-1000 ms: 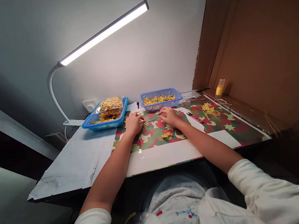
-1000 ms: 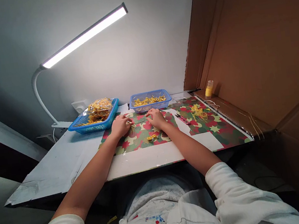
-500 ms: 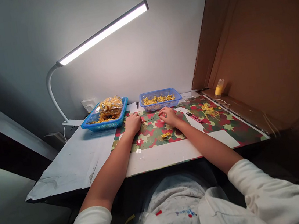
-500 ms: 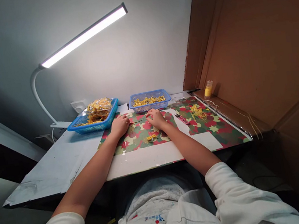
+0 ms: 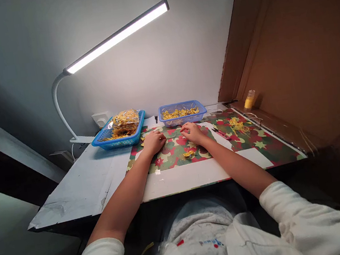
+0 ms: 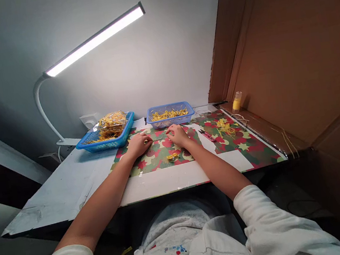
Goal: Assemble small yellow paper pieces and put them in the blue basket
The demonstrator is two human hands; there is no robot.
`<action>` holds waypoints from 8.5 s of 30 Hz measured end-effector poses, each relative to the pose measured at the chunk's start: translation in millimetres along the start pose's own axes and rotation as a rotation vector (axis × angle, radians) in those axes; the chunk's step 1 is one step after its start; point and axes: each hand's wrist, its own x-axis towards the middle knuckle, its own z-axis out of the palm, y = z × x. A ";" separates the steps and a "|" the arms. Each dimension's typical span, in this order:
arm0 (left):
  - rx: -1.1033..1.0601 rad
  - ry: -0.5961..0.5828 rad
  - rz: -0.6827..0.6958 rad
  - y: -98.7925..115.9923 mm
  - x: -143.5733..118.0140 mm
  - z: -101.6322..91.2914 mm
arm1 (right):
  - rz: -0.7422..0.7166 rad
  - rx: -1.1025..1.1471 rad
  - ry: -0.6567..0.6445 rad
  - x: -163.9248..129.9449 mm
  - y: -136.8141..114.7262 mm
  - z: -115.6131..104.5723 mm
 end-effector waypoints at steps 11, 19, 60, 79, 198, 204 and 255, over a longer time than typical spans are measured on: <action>-0.021 0.231 0.005 1.5 1.6 -3.3 | -0.134 -0.012 0.020 -1.2 -8.0 -2.7; -0.017 0.369 0.127 26.3 1.4 -13.6 | -0.379 -0.322 0.022 -8.3 -44.8 -7.8; -0.116 0.326 -0.137 27.5 -4.1 0.6 | -0.170 -0.285 -0.060 -14.4 -43.2 -11.9; -1.141 0.139 -0.264 50.9 -3.8 6.6 | 0.094 0.593 -0.108 -9.6 -35.4 -0.4; -0.396 0.506 0.208 45.7 -8.8 -1.2 | -0.065 0.127 -0.027 -20.8 -48.3 -11.7; -0.379 0.494 0.200 45.4 -9.2 -1.5 | -0.062 0.136 -0.029 -20.6 -48.1 -13.1; -1.476 -0.232 -0.398 66.9 -14.5 -14.8 | 0.282 0.194 -0.166 -20.9 -36.1 -32.7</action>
